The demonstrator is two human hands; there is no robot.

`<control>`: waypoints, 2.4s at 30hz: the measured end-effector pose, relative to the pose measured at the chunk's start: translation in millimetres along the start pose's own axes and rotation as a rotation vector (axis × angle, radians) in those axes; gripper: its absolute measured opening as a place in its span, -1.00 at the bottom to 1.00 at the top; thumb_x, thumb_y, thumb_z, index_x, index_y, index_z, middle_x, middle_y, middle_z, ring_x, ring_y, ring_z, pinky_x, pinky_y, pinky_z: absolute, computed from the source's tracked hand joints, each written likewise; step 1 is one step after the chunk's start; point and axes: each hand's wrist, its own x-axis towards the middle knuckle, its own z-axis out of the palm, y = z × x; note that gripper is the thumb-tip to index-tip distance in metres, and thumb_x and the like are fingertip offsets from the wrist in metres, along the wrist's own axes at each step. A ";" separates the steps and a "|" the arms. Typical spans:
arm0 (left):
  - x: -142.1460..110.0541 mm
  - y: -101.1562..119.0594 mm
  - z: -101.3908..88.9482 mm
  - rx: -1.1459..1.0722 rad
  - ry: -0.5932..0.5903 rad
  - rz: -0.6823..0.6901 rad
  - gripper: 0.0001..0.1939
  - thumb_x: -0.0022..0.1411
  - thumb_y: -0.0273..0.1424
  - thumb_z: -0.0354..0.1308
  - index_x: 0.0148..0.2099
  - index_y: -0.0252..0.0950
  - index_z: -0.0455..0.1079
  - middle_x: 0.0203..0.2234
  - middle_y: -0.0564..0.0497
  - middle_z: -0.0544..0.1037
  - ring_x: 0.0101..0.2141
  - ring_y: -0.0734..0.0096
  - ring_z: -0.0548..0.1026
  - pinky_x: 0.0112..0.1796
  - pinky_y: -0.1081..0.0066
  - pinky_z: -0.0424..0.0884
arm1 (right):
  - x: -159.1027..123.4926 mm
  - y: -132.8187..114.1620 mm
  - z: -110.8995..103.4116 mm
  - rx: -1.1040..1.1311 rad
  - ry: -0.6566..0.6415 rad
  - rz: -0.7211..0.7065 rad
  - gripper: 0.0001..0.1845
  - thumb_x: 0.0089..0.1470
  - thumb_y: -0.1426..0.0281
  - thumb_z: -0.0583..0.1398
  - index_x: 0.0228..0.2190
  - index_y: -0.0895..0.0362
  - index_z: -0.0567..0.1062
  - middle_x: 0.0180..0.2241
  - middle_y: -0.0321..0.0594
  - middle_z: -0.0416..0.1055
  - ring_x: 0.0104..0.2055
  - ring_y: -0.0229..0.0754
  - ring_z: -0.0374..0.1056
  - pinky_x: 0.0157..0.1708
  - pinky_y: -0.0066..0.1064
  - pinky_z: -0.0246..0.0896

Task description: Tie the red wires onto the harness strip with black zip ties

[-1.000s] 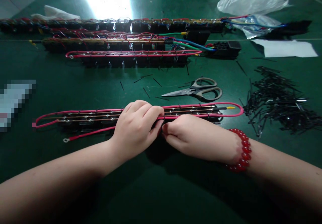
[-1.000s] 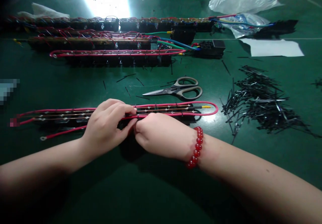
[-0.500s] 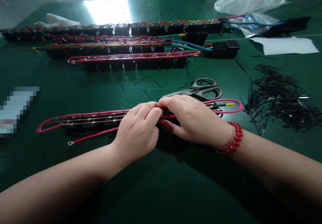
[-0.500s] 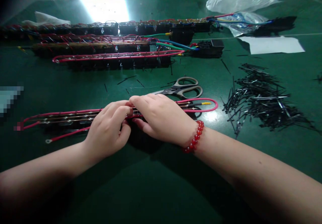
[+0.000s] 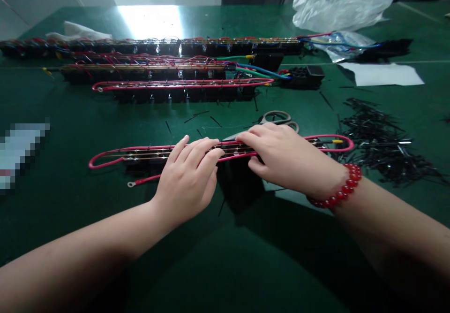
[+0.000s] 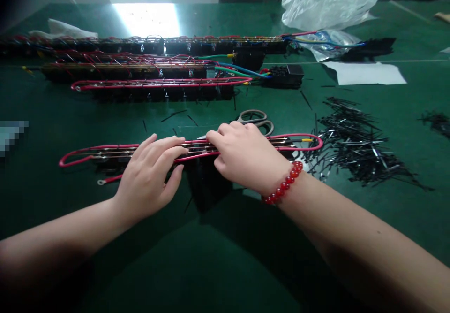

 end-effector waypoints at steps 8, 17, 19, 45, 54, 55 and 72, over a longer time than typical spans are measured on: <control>0.8 -4.8 7.1 0.118 -0.076 -0.075 -0.58 0.40 -0.39 -0.01 0.25 -0.38 0.27 0.20 -0.21 0.41 0.19 0.01 0.37 0.22 -0.07 0.22 | 10.2 11.2 13.1 0.274 0.162 -0.181 -0.60 0.15 0.30 0.21 -0.03 0.24 0.48 -0.04 0.03 0.49 0.02 0.05 0.38 0.04 -0.08 0.29; 2.7 -8.9 7.8 0.181 -0.098 -0.022 -0.57 0.42 -0.45 -0.06 0.28 -0.42 0.27 0.20 -0.21 0.41 0.10 0.02 0.43 0.08 0.00 0.35 | 14.4 17.4 19.7 0.419 0.118 -0.231 -0.59 0.14 0.34 0.18 0.01 0.22 0.45 -0.04 -0.04 0.50 0.00 -0.01 0.40 -0.01 -0.14 0.32; 1.5 -9.5 8.3 0.186 -0.110 -0.017 -0.53 0.39 -0.49 -0.05 0.30 -0.42 0.24 0.21 -0.21 0.40 0.11 0.01 0.41 0.08 0.00 0.33 | 14.0 17.4 17.9 0.440 0.104 -0.232 -0.58 0.10 0.41 0.15 0.02 0.20 0.45 -0.03 -0.07 0.50 0.00 -0.02 0.40 0.00 -0.14 0.32; 2.2 -4.6 0.2 0.150 -0.034 0.024 -0.58 0.37 -0.40 0.06 0.25 -0.34 0.30 0.19 -0.18 0.41 0.14 0.00 0.38 0.13 -0.04 0.24 | 16.0 19.1 18.8 0.517 0.088 -0.211 -0.57 0.09 0.41 0.13 0.01 0.20 0.47 -0.01 -0.09 0.50 0.01 -0.01 0.41 0.00 -0.14 0.31; 1.5 0.3 -0.1 -0.085 -0.228 0.515 -0.76 0.40 -0.47 0.01 0.04 -0.38 0.41 -0.10 -0.06 0.55 -0.15 0.25 0.47 -0.20 0.27 0.40 | 15.7 17.8 17.1 0.545 0.073 -0.180 -0.58 0.07 0.42 0.14 -0.01 0.18 0.49 -0.04 -0.16 0.51 -0.01 -0.05 0.43 -0.03 -0.18 0.34; 2.0 -0.7 1.8 -0.096 -0.264 0.507 -0.77 0.41 -0.45 0.01 0.03 -0.36 0.42 -0.11 -0.06 0.55 -0.15 0.23 0.47 -0.21 0.27 0.41 | 15.9 17.7 17.1 0.541 0.076 -0.179 -0.58 0.07 0.42 0.14 -0.01 0.18 0.49 -0.04 -0.16 0.51 -0.01 -0.04 0.43 -0.03 -0.18 0.35; 0.2 -5.4 5.4 -0.302 -0.320 0.412 -0.63 0.32 -0.62 -0.09 0.14 -0.38 0.30 -0.05 -0.13 0.48 -0.07 0.21 0.42 -0.03 0.26 0.43 | 16.5 18.7 18.8 0.503 0.097 -0.217 -0.56 0.06 0.41 0.12 0.00 0.18 0.49 -0.03 -0.14 0.51 0.00 -0.03 0.42 -0.01 -0.15 0.33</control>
